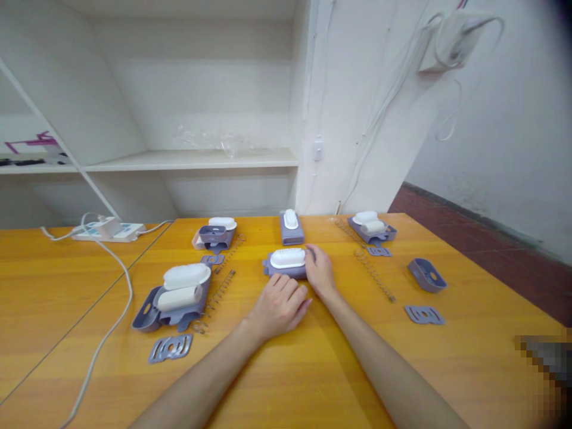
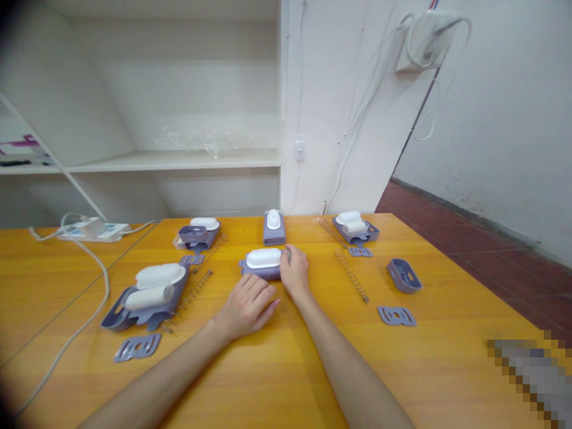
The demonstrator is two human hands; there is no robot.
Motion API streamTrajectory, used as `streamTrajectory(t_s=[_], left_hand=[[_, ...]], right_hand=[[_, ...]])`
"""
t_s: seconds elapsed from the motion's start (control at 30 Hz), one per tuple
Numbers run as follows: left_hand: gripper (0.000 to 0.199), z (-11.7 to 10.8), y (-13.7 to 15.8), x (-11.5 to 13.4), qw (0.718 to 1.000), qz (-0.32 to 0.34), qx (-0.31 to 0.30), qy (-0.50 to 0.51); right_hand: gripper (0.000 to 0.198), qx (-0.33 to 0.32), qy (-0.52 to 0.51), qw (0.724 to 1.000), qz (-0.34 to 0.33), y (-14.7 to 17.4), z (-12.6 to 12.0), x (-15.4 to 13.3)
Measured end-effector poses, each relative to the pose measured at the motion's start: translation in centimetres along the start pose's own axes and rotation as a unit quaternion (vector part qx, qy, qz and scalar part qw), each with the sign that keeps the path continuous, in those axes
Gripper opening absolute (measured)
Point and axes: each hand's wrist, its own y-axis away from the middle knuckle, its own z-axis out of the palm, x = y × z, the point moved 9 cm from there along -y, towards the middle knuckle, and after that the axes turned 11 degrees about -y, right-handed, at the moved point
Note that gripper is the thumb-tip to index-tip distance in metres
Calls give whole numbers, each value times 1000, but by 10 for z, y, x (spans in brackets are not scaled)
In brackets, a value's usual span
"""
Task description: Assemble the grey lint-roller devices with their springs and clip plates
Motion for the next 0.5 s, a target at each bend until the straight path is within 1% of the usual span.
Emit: streamTrajectory(t_s=[0.27,0.5], left_hand=[[18,2,0,3,1000,6,-6,-3],[18,9,1,-6,999,-39,-25,5]], right_hand=[[36,-7,-1,1000,-1,1,1,2],[34,-50,-5,999,-17,3,10,0]])
